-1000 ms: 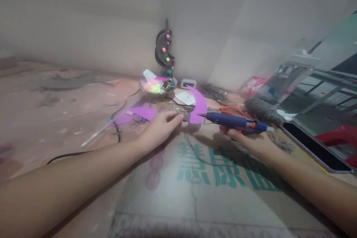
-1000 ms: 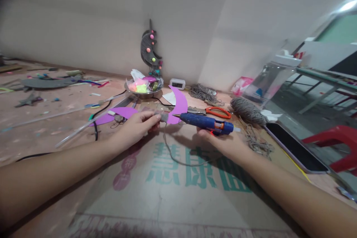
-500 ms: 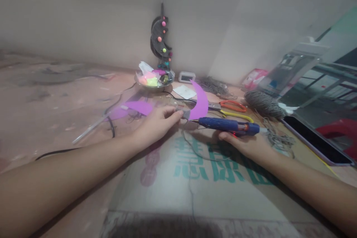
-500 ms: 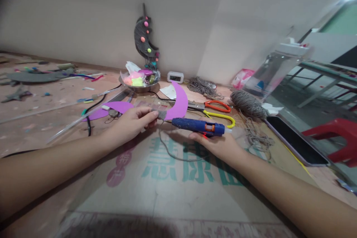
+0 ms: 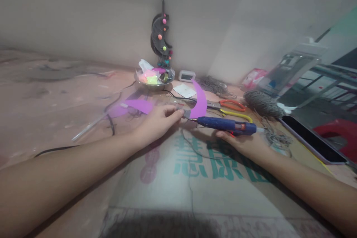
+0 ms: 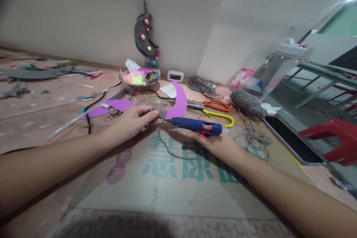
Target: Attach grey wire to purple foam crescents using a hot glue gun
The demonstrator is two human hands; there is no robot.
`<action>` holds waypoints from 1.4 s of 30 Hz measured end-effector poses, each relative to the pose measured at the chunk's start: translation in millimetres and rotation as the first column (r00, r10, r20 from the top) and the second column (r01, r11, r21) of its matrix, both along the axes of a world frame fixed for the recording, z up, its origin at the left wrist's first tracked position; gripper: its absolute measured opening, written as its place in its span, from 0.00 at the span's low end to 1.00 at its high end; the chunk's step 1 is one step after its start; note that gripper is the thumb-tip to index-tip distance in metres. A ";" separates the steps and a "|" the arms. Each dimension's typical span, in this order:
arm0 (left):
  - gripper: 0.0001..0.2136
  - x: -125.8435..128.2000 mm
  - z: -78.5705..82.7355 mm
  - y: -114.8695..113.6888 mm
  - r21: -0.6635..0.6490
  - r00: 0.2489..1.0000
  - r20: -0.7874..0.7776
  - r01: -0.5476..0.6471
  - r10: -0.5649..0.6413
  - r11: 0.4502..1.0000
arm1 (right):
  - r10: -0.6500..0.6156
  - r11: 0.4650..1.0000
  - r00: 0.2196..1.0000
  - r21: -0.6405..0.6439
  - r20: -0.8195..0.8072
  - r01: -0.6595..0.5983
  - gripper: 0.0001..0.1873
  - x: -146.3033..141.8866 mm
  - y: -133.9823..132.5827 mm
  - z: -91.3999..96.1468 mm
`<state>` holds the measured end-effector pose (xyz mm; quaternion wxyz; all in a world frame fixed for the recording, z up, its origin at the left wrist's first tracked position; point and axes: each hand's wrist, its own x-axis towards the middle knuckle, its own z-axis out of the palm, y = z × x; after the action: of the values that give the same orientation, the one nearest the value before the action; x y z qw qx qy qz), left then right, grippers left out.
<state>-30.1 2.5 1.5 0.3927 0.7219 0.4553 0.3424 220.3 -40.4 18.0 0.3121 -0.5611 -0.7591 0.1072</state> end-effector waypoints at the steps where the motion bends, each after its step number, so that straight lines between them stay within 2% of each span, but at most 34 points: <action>1: 0.19 -0.3 -0.4 0.3 0.000 1.000 0.000 -0.003 0.003 1.000 | -0.004 1.000 1.000 -0.007 -0.001 0.004 0.12 0.1 -0.1 -0.6; 9: 0.19 0.4 1.2 0.5 -0.006 1.000 0.017 0.002 -0.002 1.000 | 0.020 0.998 0.999 -0.063 -0.040 -0.022 0.10 -0.9 -1.2 2.0; 21: 0.18 0.7 2.7 -0.2 -0.004 1.000 0.019 0.009 -0.009 1.000 | 0.011 0.999 0.999 -0.037 -0.031 -0.012 0.10 -3.4 -2.5 3.9; 36: 0.17 0.7 3.8 -0.1 0.003 1.000 0.015 0.027 -0.027 1.000 | 0.028 0.997 0.994 -0.066 -0.108 -0.036 0.10 -4.9 -1.9 5.2; 42: 0.17 0.4 4.2 -0.5 0.000 1.000 0.007 0.030 -0.030 1.000 | 0.004 0.999 0.997 -0.045 -0.076 -0.007 0.11 -4.1 -1.1 3.8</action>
<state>-29.7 2.0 5.7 0.3996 0.7275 0.4429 0.3390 216.2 -41.5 21.8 0.3277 -0.5615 -0.7456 0.1463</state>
